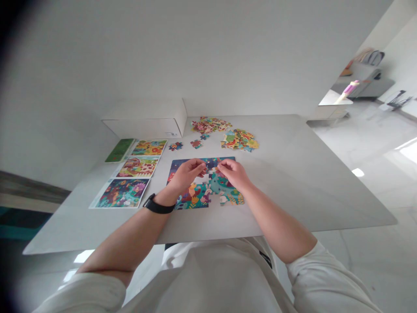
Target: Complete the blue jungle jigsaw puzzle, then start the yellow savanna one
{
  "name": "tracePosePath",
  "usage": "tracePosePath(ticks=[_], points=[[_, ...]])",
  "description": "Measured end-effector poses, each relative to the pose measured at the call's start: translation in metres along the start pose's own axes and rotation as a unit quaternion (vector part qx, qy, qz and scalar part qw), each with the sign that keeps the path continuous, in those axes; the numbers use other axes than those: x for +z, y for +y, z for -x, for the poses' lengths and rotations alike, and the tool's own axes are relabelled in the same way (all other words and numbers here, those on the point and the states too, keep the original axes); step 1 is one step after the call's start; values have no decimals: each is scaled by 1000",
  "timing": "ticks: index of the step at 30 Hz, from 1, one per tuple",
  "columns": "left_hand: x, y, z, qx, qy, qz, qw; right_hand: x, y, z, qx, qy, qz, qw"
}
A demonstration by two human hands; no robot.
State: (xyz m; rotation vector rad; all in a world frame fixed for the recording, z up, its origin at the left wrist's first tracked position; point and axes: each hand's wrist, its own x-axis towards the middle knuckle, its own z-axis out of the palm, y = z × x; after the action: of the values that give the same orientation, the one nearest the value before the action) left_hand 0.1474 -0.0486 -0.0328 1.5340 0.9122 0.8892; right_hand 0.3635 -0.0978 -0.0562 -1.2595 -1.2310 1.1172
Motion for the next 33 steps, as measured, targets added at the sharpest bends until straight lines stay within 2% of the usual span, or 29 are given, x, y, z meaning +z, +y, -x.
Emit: tracePosePath(ticks=[5,10,16,21,27,33], points=[[0,3,1,-22,-10,5,1000,-1,3,0,-14,-22,38,999],[-3,3,-1,-29,-2,13,999,-2,-4,4,-37,10,60,997],[-1,1,3,-22,-22,-27,999,-3,-12,7,-51,15,62,997],[0,-1,3,-16,-31,-32,999,-3,-6,3,-33,5,33,999],[2,-1,1,-23,-16,-7,1000,-5,-1,1,-16,21,9,1000],[4,-1,2,-21,-45,12,999,-5,-1,0,-3,14,8,1000]])
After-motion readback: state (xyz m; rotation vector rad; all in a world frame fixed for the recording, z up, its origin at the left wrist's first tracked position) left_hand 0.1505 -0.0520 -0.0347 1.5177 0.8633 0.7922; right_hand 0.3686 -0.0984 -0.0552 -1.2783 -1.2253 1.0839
